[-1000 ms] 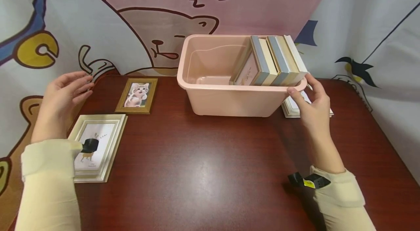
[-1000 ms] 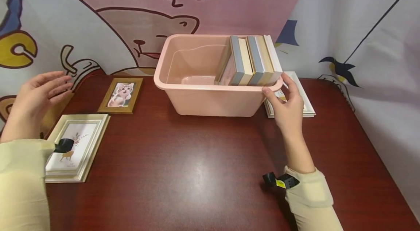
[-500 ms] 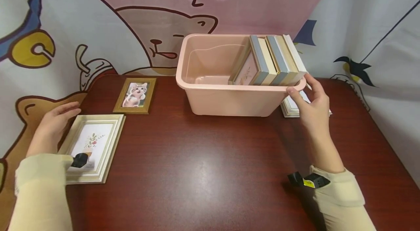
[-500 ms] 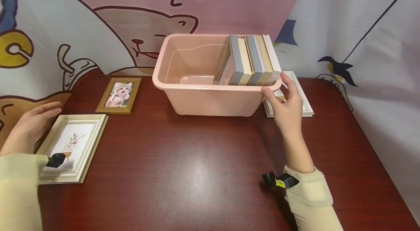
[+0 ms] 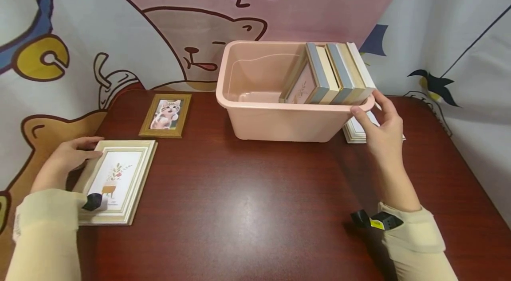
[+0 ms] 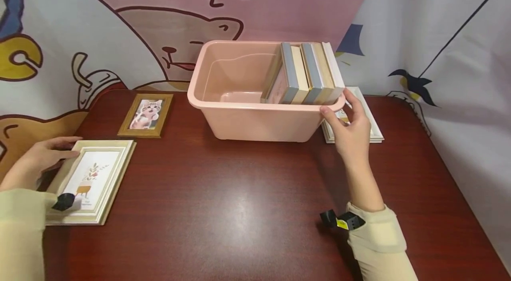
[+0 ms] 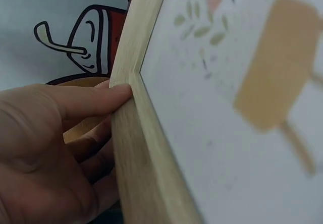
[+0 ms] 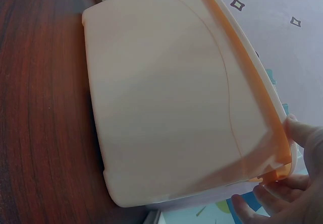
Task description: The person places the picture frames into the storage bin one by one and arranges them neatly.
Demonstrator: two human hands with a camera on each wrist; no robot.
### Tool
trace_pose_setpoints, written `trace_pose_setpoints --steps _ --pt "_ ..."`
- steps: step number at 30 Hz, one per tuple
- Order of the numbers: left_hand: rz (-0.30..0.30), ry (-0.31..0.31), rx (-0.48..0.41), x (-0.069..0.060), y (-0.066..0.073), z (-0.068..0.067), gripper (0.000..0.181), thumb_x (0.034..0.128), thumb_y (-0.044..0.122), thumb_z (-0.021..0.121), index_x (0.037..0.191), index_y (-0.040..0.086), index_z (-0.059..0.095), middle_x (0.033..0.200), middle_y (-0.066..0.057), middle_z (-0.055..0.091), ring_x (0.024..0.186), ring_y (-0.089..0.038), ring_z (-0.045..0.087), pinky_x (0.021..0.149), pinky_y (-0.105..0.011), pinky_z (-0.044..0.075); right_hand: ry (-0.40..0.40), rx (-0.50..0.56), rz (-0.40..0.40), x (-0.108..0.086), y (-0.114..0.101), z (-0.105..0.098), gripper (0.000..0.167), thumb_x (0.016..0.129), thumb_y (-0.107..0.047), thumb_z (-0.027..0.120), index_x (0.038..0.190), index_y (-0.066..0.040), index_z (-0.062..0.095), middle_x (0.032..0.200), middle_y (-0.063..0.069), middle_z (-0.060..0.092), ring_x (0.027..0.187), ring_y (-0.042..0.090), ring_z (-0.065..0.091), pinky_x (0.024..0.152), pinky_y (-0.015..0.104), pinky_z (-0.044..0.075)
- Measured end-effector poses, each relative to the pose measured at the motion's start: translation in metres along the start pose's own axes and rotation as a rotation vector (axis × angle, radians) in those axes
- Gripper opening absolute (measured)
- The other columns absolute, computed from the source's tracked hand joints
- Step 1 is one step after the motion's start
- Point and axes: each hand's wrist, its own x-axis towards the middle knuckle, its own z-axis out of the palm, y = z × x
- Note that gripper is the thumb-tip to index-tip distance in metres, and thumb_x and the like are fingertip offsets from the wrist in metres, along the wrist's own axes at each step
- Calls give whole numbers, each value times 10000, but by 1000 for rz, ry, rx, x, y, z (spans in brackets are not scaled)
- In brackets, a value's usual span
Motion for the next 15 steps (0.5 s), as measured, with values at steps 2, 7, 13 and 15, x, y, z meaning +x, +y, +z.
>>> trace_pose_setpoints --steps 2,7,13,15 --pt "29 22 53 -4 3 1 635 948 199 665 1462 -50 386 1350 -362 440 1047 -399 515 752 -353 485 -1 1 2 0 -1 0 633 918 -190 711 1497 -186 456 1530 26 491 1390 185 496 1097 275 479" --pt "34 69 160 -22 16 -3 517 942 192 662 1351 -62 475 1218 -344 511 980 -420 510 733 -431 467 0 1 2 0 0 0 629 917 -194 713 1494 -188 463 1528 29 494 1380 180 502 1086 254 485" --pt "-47 176 173 -47 41 -5 500 974 209 612 1392 -17 455 1328 -333 449 1052 -485 467 771 -590 459 -3 -1 -3 0 0 0 630 917 -193 713 1494 -185 462 1531 31 491 1383 194 502 1091 277 486" --pt "-21 242 201 -55 51 -7 478 979 208 603 1379 -15 466 1338 -339 461 1068 -506 474 761 -598 464 -2 3 -2 1 0 -1 629 917 -191 713 1494 -184 462 1531 30 491 1383 195 503 1087 271 487"
